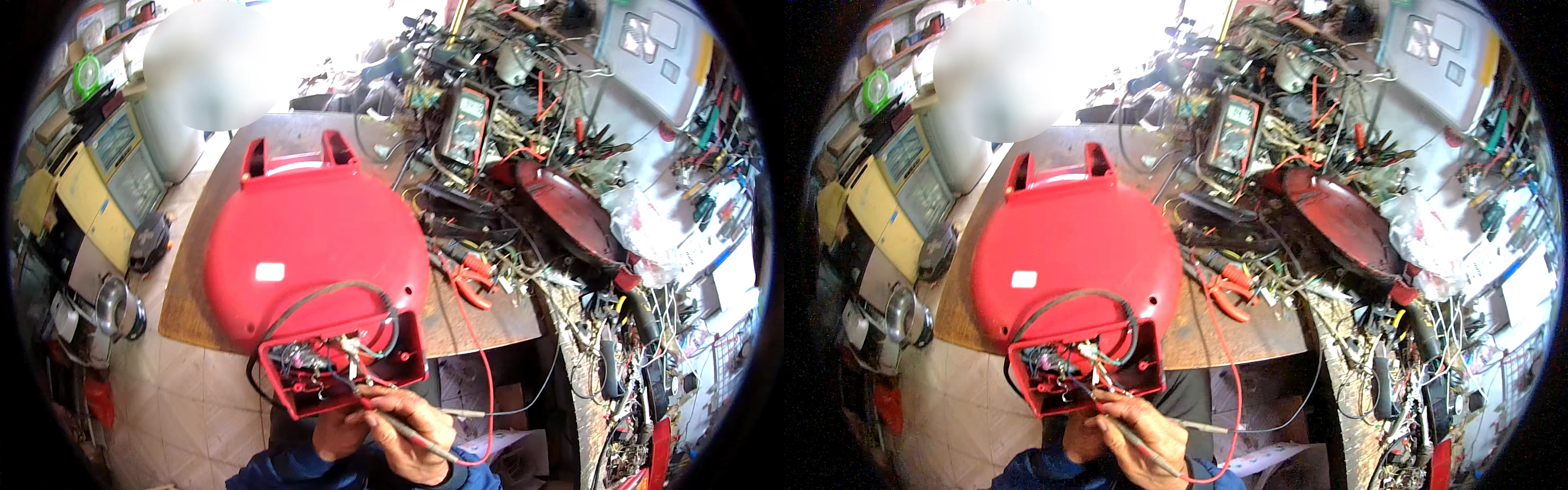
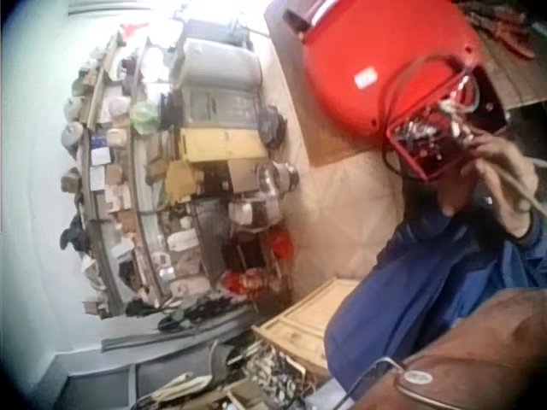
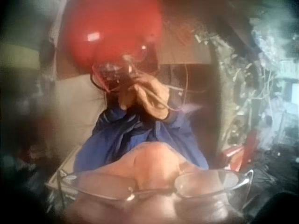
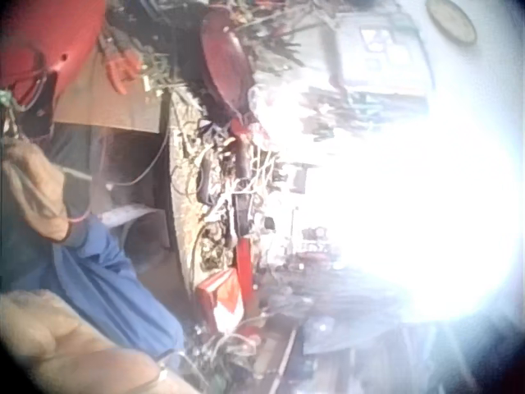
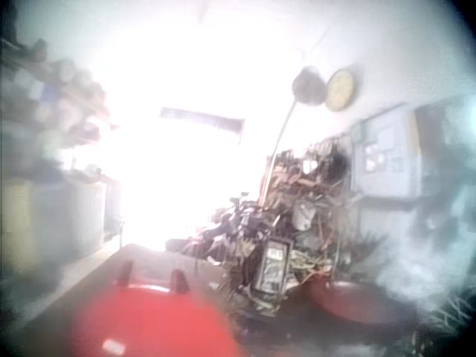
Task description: The person uses a multimeter to test electrical continuity and voltage on various wires and connectors inside a red plastic housing. They systematically probe different terminals and wire ends with the multimeter probes, occasionally adjusting the wires with their fingers to ensure contact.
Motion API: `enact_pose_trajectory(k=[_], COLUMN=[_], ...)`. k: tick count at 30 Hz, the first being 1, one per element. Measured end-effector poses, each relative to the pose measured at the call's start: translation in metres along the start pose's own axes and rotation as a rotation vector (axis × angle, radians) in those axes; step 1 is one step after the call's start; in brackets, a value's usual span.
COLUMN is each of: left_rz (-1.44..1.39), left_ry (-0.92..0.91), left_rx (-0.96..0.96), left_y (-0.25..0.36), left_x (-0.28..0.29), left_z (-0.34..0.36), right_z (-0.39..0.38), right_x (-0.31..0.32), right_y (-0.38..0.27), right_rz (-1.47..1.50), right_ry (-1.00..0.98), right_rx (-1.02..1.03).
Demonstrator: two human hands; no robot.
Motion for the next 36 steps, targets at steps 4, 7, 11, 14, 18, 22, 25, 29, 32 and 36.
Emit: enact_pose_trajectory(k=[4,7,11,14,18,22,25,29,32,36], left_rz=[-0.078,0.002,-0.132,0.073,-0.06,0.115,-0.357,-0.319,-0.371,-0.4], left_ry=[-0.003,-0.029,0.076,-0.066,0.045,-0.046,0.058,0.017,0.04,0.044], left_rx=[0.057,0.01,0.226,0.105,0.06,-0.034,0.05,0.042,0.04,0.001], left_y=[0.009,0.005,-0.025,-0.066,-0.025,-0.02,0.005,0.005,0.008,0.01], left_x=[0.002,0.001,-0.009,-0.003,-0.004,0.002,-0.008,-0.005,-0.005,-0.005], left_z=[0.009,0.011,-0.012,-0.037,-0.015,-0.005,0.003,0.005,0.007,0.01], right_z=[0.003,0.003,0.003,0.001,0.001,0.0,-0.01,-0.012,-0.013,-0.011], right_x=[0.0,0.007,0.007,0.008,0.008,0.0,-0.002,-0.007,-0.01,-0.01], right_y=[0.008,-0.008,-0.005,-0.004,-0.004,0.011,0.016,0.022,0.024,0.023], right_rz=[0.035,0.007,-0.005,-0.028,-0.014,-0.014,0.021,0.125,0.12,0.083], right_ry=[-0.017,-0.036,-0.008,-0.014,-0.025,-0.056,0.029,0.052,0.067,0.086], right_rx=[0.016,0.005,0.076,0.052,0.035,-0.118,-0.047,-0.071,-0.07,-0.043])
Point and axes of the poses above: each hand's wrist, its own z-axis towards the middle knuckle, its own x-axis out of the back of the hand, y = z × x, the point moved 1 cm from there along z, towards the middle knuckle, and after that the axes turned 12 degrees about -x, right-handed, at the moved point
